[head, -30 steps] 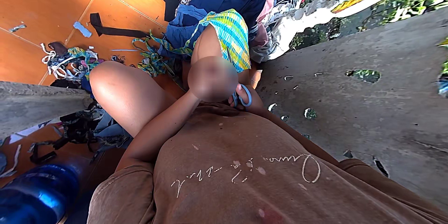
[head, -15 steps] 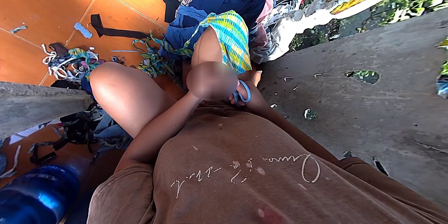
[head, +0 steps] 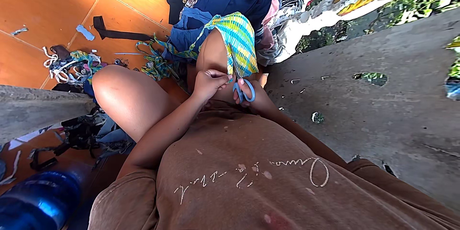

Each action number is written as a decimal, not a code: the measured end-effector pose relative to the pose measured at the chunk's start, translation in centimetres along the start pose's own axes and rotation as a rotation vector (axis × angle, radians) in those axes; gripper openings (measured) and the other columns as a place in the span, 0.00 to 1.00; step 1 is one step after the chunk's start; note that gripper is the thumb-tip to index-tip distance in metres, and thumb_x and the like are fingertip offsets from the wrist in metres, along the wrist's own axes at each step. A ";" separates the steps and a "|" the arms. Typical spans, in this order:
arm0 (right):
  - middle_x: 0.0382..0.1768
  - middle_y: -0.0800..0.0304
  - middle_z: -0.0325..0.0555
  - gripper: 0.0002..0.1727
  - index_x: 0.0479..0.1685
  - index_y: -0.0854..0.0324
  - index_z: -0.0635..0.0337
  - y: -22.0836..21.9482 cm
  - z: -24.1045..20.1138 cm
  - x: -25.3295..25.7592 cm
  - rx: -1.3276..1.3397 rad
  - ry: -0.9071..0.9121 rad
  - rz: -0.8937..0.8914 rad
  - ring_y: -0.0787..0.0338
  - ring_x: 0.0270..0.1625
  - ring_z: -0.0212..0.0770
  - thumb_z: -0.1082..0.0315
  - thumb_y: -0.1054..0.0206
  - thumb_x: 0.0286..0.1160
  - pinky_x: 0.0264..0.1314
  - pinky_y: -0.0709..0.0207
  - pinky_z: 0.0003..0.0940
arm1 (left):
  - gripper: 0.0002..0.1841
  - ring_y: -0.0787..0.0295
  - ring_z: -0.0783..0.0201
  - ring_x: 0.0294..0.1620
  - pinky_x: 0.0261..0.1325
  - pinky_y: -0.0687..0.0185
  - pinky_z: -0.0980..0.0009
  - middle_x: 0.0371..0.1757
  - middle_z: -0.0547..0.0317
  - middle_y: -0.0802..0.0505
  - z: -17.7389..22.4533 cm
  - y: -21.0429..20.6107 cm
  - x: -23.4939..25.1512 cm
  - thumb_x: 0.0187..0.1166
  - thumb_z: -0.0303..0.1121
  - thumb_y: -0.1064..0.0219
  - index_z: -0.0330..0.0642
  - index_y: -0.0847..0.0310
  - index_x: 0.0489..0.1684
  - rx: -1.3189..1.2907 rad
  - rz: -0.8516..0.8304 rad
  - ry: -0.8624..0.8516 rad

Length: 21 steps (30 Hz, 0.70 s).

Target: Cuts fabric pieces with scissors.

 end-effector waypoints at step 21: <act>0.13 0.18 0.32 0.28 0.23 0.23 0.54 -0.3 -1.5 1.1 0.012 -0.010 0.022 0.33 0.08 0.20 0.52 0.55 0.95 0.11 0.42 0.13 | 0.02 0.21 0.80 0.19 0.26 0.24 0.84 0.21 0.62 0.12 -0.8 -0.4 -1.0 0.74 0.20 0.27 0.30 0.12 0.32 0.100 -0.062 -0.111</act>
Point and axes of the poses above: each hand's wrist, its own x-axis towards the middle knuckle, its own y-axis out of the back of the hand, z = x × y, the point moved 5 cm from there along x, towards the middle knuckle
